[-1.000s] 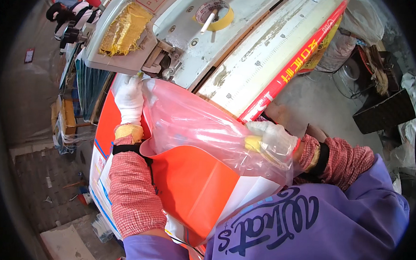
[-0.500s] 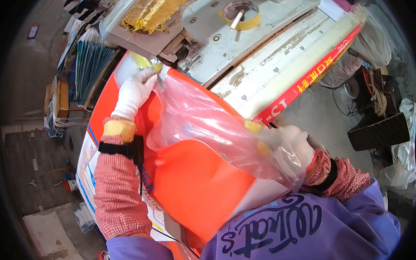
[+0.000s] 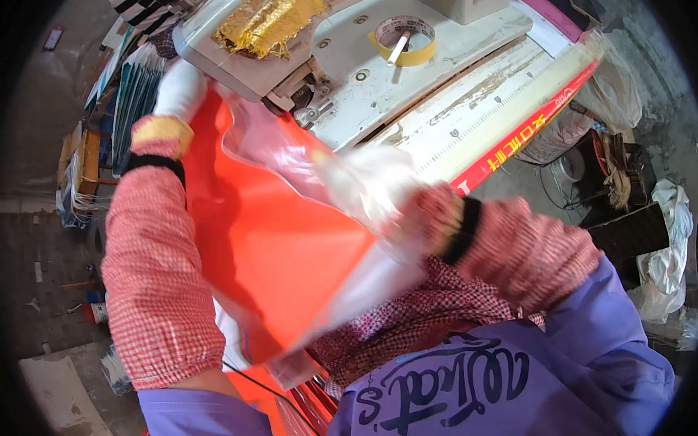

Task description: Operating an industrial sewing machine to stitch and finish large printed plastic/woven fertilizer bags.

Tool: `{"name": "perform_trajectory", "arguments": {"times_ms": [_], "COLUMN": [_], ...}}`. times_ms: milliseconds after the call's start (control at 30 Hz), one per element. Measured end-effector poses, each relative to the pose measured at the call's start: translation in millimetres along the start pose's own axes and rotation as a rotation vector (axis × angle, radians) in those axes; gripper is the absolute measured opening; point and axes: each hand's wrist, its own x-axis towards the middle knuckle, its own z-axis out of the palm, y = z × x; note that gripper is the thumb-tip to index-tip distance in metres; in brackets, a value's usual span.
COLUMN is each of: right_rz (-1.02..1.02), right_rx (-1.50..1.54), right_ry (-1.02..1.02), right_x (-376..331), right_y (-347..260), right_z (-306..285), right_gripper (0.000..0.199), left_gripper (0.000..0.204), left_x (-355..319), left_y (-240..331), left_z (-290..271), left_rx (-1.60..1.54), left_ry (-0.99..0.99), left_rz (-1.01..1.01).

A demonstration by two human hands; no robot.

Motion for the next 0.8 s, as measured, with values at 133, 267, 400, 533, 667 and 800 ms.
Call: {"name": "perform_trajectory", "arguments": {"times_ms": [133, 267, 400, 533, 667, 800], "right_rz": [-0.135, -0.038, -0.003, 0.122, -0.389, -0.538], "right_rx": [-0.453, -0.264, -0.224, -0.021, -0.492, -0.55], "right_ry": [-0.216, -0.471, -0.782, -0.822, -0.834, -0.834], "right_x": [60.5, 87.3, 120.5, 129.1, 122.8, 116.5], "right_y": [8.7, 16.9, 50.1, 67.7, 54.7, 45.5], "right_z": [22.6, 13.2, 6.8, 12.7, 11.7, 2.6], "right_gripper": [0.016, 0.034, 0.03, 0.032, 0.021, 0.028], "left_gripper": [0.023, 0.022, 0.024, 0.058, 0.031, 0.04], "left_x": [8.7, -52.5, -99.6, -109.6, -94.6, -79.8], "left_y": [-0.5, 76.9, 167.2, 233.4, 251.1, 238.9], "left_z": [-52.5, -111.1, -164.2, -185.7, -196.2, -215.7], "left_rx": [0.122, 0.016, -0.136, -0.103, -0.071, -0.313], "left_ry": [0.072, -0.32, -0.299, -0.399, -1.228, -1.14], "left_rz": [0.036, 0.021, 0.396, 0.822, 0.624, -0.064]}}
